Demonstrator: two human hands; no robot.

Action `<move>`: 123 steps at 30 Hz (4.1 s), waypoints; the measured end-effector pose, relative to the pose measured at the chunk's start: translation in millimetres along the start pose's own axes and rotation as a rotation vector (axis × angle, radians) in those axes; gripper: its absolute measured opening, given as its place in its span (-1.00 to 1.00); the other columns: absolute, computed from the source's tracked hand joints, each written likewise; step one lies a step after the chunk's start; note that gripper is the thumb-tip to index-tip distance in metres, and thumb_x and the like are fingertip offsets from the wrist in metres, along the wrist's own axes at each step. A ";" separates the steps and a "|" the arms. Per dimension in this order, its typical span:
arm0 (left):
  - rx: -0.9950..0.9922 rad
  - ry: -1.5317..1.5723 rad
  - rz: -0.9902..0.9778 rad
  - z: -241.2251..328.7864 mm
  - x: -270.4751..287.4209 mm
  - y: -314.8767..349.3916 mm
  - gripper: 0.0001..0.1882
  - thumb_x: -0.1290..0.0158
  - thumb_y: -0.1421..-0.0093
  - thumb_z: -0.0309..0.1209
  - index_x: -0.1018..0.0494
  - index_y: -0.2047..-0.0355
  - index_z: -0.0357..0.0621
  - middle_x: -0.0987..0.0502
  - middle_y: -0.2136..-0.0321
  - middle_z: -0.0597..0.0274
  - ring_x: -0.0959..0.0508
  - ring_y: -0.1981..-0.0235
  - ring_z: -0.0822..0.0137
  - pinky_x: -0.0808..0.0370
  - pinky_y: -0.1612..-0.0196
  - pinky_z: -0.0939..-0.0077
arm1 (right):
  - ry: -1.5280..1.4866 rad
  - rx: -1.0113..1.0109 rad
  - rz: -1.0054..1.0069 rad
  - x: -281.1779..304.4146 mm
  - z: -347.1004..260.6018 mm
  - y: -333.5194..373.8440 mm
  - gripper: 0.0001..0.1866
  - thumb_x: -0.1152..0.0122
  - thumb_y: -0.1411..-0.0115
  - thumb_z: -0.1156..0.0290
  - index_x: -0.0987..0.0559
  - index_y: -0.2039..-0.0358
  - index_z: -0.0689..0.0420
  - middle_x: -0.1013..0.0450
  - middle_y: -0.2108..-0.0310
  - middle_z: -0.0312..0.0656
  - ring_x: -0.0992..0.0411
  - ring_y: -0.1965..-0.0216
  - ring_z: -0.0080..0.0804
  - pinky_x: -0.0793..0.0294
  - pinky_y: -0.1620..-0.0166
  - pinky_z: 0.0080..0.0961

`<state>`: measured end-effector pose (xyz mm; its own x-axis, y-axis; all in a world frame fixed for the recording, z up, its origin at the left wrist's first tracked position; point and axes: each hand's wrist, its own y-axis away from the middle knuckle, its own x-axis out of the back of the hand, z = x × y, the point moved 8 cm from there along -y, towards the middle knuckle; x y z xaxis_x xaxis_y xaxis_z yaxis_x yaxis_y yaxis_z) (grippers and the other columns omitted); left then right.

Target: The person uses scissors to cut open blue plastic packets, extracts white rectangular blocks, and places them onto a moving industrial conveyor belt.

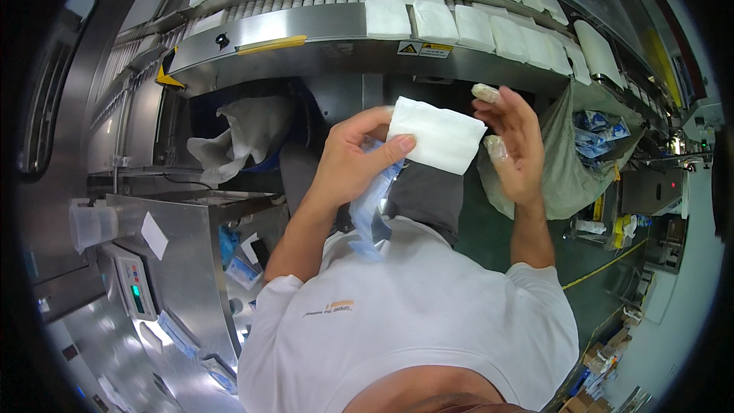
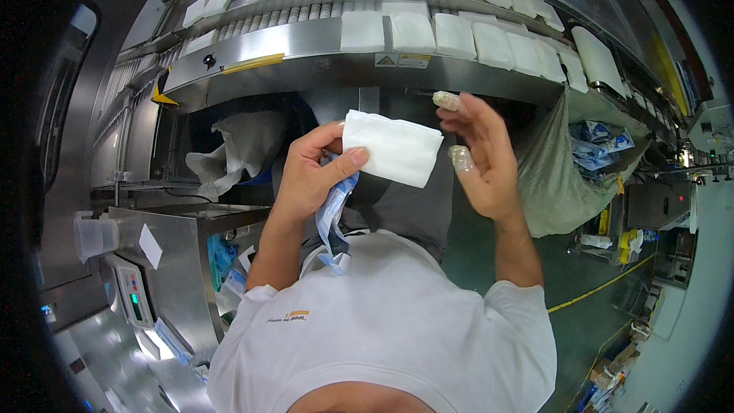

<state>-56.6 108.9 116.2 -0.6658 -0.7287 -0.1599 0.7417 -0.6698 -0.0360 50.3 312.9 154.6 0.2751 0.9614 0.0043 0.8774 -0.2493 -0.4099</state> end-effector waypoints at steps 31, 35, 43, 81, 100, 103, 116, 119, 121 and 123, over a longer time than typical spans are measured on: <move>0.007 -0.174 0.036 -22.6 15.5 -1.7 -0.53 -0.30 -0.24 -0.43 -0.45 -0.11 -0.30 -0.71 0.21 0.15 -0.64 0.20 0.45 -0.53 0.09 0.58 | -0.225 -0.478 -0.104 -15.0 78.2 -7.0 -0.65 -0.32 -0.26 0.55 -0.56 -0.06 0.27 -0.60 0.07 -0.24 -0.55 0.05 -0.53 -0.55 -0.05 -0.47; 0.035 -0.148 0.107 -42.2 52.9 11.3 -0.52 -0.22 -0.31 -0.44 -0.36 -0.18 -0.32 -0.71 0.22 0.03 -0.69 0.11 0.24 -0.53 -0.08 0.38 | -0.084 -0.467 0.218 62.3 80.0 -66.2 -0.67 -0.25 -0.33 0.46 -0.55 -0.09 0.24 -0.60 0.07 -0.23 -0.58 0.11 -0.52 -0.61 0.04 -0.52; 0.098 -0.143 0.324 -71.2 110.8 60.5 -0.59 -0.17 -0.36 -0.43 -0.39 -0.14 -0.34 -0.72 0.31 0.07 -0.70 0.18 0.29 -0.51 -0.04 0.44 | -0.029 -0.383 0.515 235.8 135.3 -211.0 -0.78 -0.12 -0.35 0.50 -0.49 0.04 0.32 -0.55 0.13 -0.08 -0.59 0.15 -0.24 -0.67 0.01 -0.36; 0.126 -0.185 0.371 -69.5 121.1 62.8 -0.58 -0.17 -0.37 -0.40 -0.39 -0.17 -0.28 -0.73 0.31 0.13 -0.65 0.24 0.46 -0.50 0.11 0.61 | -0.257 -0.340 0.093 -7.7 92.9 -150.0 -0.39 -0.10 -0.35 0.61 -0.20 -0.37 0.10 -0.49 -0.06 0.02 -0.55 -0.05 -0.22 -0.63 -0.14 -0.16; 0.086 -0.116 0.297 -59.1 118.5 77.3 -0.57 -0.16 -0.38 -0.36 -0.38 -0.17 -0.30 -0.72 0.31 0.08 -0.67 0.21 0.38 -0.49 0.03 0.53 | 0.143 -0.308 0.202 -146.5 153.9 -161.3 -0.39 -0.22 -0.21 0.53 -0.38 -0.30 0.26 -0.54 0.15 -0.06 -0.48 0.20 -0.49 -0.49 0.15 -0.53; 0.070 -0.077 0.300 -59.9 117.8 76.6 -0.59 -0.13 -0.38 -0.46 -0.36 -0.18 -0.31 -0.71 0.30 0.05 -0.67 0.20 0.35 -0.51 0.01 0.51 | 0.198 -0.252 0.080 -148.0 134.4 -140.8 -0.48 -0.24 -0.28 0.43 -0.42 -0.23 0.30 -0.57 0.23 -0.12 -0.48 0.24 -0.56 -0.50 0.19 -0.53; -0.342 -0.037 0.392 -24.5 48.0 9.2 -0.65 -0.05 -0.44 -0.46 -0.35 -0.18 -0.28 -0.63 0.15 0.09 -0.60 0.20 0.45 -0.50 0.10 0.62 | 0.328 -0.279 -0.431 -93.8 75.2 10.2 -0.80 -0.33 -0.21 0.39 -0.62 0.21 0.23 -0.55 0.45 -0.13 -0.47 0.46 -0.36 -0.51 0.30 -0.35; -0.333 -0.207 0.492 -24.2 67.3 30.9 -0.59 -0.02 -0.38 -0.62 -0.29 -0.21 -0.30 -0.56 -0.03 -0.01 -0.60 0.03 0.29 -0.52 -0.10 0.42 | 0.349 -0.424 0.066 54.7 84.7 14.8 -0.92 -0.29 -0.24 0.47 -0.67 0.26 0.15 -0.47 0.49 -0.42 -0.36 0.46 -0.69 -0.40 0.39 -0.56; -0.350 -0.403 0.693 -20.1 110.1 68.9 -0.62 -0.03 -0.37 -0.61 -0.33 -0.18 -0.30 -0.56 -0.02 0.03 -0.59 0.03 0.28 -0.52 -0.09 0.42 | 0.634 -0.361 0.454 195.2 87.7 29.0 -0.97 -0.27 -0.21 0.51 -0.63 0.33 0.16 -0.46 0.44 -0.42 -0.35 0.43 -0.64 -0.36 0.34 -0.56; -0.388 -0.680 0.888 -10.2 155.0 118.4 -0.69 -0.09 -0.39 -0.53 -0.40 -0.11 -0.30 -0.60 0.04 0.06 -0.59 0.04 0.31 -0.52 -0.07 0.45 | 0.824 -0.157 0.814 311.0 54.2 41.6 -0.90 -0.26 -0.20 0.48 -0.55 0.42 0.21 -0.47 0.50 -0.28 -0.42 0.45 -0.45 -0.41 0.33 -0.39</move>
<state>-71.1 -81.9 77.1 0.2760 -0.9215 0.2732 0.8630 0.1125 -0.4925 151.0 607.9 89.4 0.8998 0.1592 0.4061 0.3476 -0.8243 -0.4469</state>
